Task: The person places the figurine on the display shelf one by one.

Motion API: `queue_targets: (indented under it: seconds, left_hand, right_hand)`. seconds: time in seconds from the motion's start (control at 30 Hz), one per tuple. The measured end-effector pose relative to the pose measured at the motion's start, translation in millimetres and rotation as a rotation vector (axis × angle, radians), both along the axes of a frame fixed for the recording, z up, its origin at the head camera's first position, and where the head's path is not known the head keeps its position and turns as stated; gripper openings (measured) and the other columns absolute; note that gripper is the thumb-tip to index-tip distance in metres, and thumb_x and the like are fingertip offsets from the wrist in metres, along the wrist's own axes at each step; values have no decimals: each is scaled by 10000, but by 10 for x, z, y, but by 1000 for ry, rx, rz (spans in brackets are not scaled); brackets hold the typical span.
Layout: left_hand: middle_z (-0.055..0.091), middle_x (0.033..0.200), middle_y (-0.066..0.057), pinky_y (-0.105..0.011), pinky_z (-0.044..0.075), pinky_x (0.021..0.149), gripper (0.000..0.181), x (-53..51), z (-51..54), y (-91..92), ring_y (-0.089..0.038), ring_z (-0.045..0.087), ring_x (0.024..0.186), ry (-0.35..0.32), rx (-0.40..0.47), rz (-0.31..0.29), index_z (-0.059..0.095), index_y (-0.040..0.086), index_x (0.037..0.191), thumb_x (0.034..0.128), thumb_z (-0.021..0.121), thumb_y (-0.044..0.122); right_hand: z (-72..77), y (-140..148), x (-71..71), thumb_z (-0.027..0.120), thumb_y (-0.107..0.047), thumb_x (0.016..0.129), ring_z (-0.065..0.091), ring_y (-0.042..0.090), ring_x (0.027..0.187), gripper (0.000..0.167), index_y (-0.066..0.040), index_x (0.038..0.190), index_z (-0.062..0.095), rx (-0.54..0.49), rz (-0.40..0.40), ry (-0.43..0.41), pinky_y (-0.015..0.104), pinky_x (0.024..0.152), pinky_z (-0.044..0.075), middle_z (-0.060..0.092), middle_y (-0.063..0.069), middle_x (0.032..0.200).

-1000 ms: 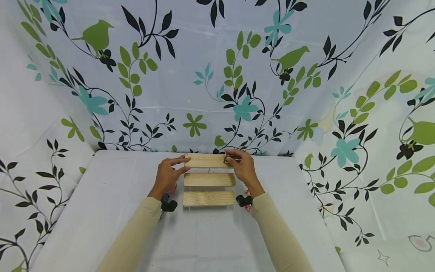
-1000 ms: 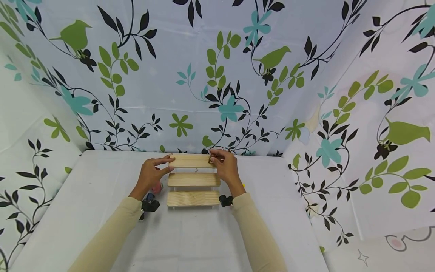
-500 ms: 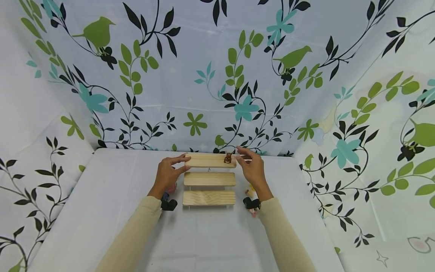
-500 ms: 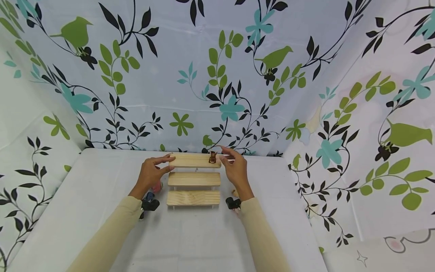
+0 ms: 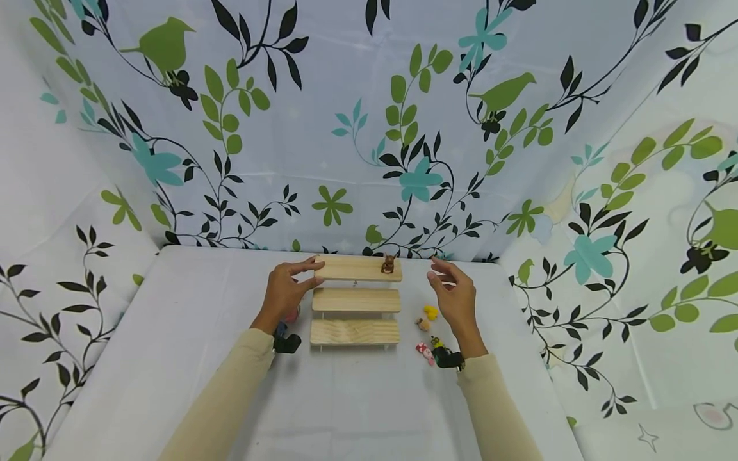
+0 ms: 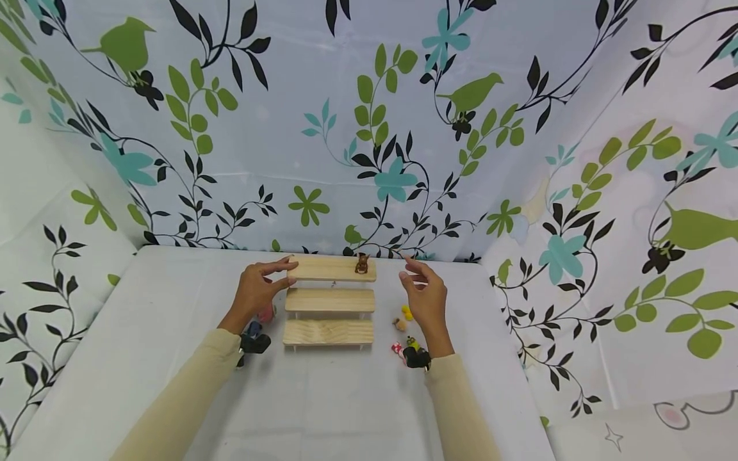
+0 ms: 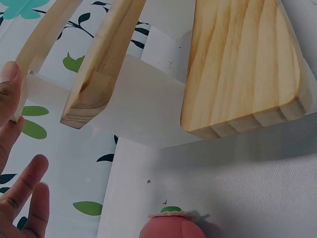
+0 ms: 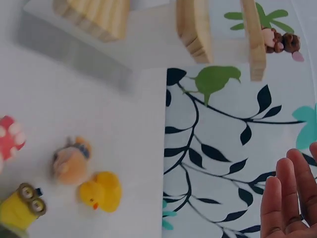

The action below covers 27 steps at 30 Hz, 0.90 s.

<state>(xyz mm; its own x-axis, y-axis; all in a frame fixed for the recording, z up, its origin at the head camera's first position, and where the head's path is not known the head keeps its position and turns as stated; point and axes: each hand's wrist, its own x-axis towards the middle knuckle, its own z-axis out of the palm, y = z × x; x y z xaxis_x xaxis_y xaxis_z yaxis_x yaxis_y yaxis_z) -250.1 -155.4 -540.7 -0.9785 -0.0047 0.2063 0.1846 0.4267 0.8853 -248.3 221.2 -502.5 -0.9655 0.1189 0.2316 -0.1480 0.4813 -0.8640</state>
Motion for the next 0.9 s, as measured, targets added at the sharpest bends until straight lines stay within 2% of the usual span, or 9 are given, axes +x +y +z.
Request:
queue_targets:
  seconds: [0.23, 0.5, 0.67, 0.9]
  left_hand:
    - [651, 1466, 33, -539, 496, 994, 372, -8, 35, 7, -305, 547, 1380, 13, -3, 2, 787, 252, 1279, 912, 850, 269]
    - [652, 1466, 27, -529, 494, 986, 376, -14, 26, 6, -305, 556, 1354, 10, -13, 3, 784, 235, 1286, 916, 844, 267]
    - [650, 1470, 31, -532, 492, 996, 380, -10, 32, 10, -301, 540, 1375, -4, -12, -1, 786, 242, 1284, 910, 846, 278]
    - [648, 1472, 36, -533, 493, 1005, 377, -4, 16, 2, -296, 529, 1394, -18, -8, 1, 786, 253, 1283, 913, 843, 291]
  right_hand:
    - [-148, 181, 151, 743, -295, 1014, 657, 202, 1103, 391, -269, 1400, 691, -17, -55, -44, 384, 966, 478, 737, 5, 1294]
    - [-361, 334, 339, 790, -263, 977, 646, 228, 1128, 481, -238, 1440, 662, -31, -84, -132, 188, 876, 468, 731, 60, 1287]
    - [-509, 410, 458, 813, -202, 958, 633, 247, 1160, 464, -239, 1403, 687, -18, -98, -194, 278, 940, 467, 731, 71, 1292]
    - [-701, 463, 602, 820, -176, 949, 617, 282, 1178, 484, -188, 1411, 676, 6, -100, -281, 411, 993, 460, 724, 101, 1310]
